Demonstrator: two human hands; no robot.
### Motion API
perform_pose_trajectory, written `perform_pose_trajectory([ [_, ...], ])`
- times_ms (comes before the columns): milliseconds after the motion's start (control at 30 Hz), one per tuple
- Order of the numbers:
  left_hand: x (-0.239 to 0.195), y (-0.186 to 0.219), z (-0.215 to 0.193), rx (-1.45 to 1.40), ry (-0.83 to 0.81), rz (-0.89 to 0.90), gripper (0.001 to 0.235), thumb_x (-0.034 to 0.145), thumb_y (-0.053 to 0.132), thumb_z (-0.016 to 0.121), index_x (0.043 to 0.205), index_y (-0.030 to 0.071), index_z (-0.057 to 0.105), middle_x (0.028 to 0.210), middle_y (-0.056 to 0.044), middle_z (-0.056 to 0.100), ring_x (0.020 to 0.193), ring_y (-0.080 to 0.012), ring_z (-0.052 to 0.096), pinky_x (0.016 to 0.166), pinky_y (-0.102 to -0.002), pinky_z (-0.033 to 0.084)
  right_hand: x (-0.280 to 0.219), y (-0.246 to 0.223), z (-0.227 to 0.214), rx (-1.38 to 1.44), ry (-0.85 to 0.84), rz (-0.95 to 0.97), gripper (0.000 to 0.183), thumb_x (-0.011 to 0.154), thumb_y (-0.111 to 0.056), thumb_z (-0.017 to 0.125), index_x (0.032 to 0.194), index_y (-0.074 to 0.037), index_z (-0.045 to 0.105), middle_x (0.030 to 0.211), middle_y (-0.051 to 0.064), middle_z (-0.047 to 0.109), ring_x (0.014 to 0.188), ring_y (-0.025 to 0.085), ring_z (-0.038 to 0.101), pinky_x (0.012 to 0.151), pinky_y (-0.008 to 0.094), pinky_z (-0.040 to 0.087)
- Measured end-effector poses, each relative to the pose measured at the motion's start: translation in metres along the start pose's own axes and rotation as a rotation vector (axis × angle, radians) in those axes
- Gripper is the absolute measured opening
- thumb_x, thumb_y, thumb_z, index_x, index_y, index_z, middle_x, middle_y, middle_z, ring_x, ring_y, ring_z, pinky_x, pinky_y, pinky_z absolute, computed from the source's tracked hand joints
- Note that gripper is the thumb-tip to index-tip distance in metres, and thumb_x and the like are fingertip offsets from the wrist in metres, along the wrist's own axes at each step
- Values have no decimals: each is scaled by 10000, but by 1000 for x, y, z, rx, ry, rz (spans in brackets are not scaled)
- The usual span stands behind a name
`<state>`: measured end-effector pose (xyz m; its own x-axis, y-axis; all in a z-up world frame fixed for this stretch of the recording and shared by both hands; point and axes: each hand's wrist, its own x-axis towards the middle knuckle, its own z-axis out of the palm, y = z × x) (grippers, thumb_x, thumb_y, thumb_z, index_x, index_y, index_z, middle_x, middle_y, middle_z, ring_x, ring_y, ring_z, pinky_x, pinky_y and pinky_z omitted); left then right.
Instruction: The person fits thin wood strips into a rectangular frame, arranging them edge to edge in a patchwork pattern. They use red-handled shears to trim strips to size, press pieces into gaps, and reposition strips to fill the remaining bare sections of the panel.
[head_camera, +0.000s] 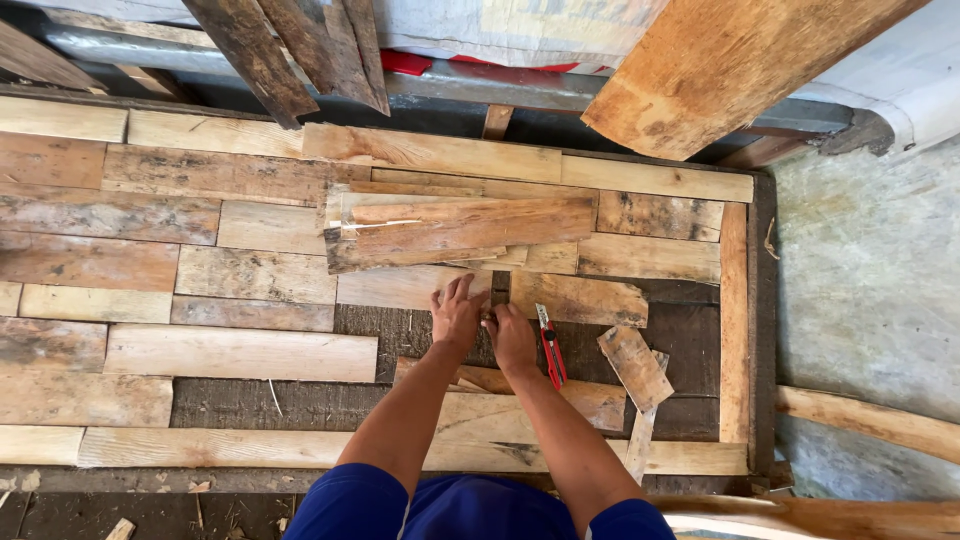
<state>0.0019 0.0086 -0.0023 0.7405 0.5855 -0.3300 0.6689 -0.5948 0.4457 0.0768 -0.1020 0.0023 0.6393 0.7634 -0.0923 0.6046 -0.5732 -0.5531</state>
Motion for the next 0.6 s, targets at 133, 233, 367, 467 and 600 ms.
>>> perform_pose_trajectory([
  [133, 2, -2, 6, -23, 25, 5, 456, 947, 129, 653, 1354, 334, 661, 1578, 12, 378, 1489, -186, 304, 1222, -579, 214, 1, -3, 0, 61, 15, 110, 150, 894, -158, 771, 972, -49, 704, 1010, 157, 686, 913, 414, 673, 756, 516, 538],
  [233, 2, -2, 6, -11, 33, 13, 444, 941, 135, 655, 1345, 319, 667, 1577, 4, 375, 1478, -200, 302, 1210, -591, 207, 1, 1, 5, 42, 50, 97, 138, 871, -144, 779, 938, -48, 708, 993, 162, 688, 897, 427, 672, 740, 528, 536],
  [367, 2, -1, 5, -9, 37, 12, 427, 946, 154, 654, 1338, 321, 671, 1581, 4, 384, 1482, -197, 307, 1206, -586, 219, 6, 9, 12, 77, 76, 81, 113, 851, -120, 767, 938, -59, 727, 988, 175, 694, 909, 423, 677, 772, 522, 542],
  [467, 2, -2, 6, -32, 48, 9, 406, 952, 180, 656, 1333, 320, 671, 1576, 2, 388, 1477, -199, 311, 1200, -588, 224, 11, 10, 17, 65, 31, 103, 101, 885, -109, 731, 957, -41, 716, 1011, 202, 680, 916, 435, 673, 786, 527, 540],
  [600, 1, -5, 7, -1, 62, 33, 441, 942, 151, 666, 1346, 328, 673, 1577, 5, 396, 1482, -190, 327, 1202, -570, 245, 13, 29, 29, 62, 52, 49, 102, 911, -91, 683, 966, -5, 688, 990, 249, 670, 916, 473, 652, 787, 549, 523],
])
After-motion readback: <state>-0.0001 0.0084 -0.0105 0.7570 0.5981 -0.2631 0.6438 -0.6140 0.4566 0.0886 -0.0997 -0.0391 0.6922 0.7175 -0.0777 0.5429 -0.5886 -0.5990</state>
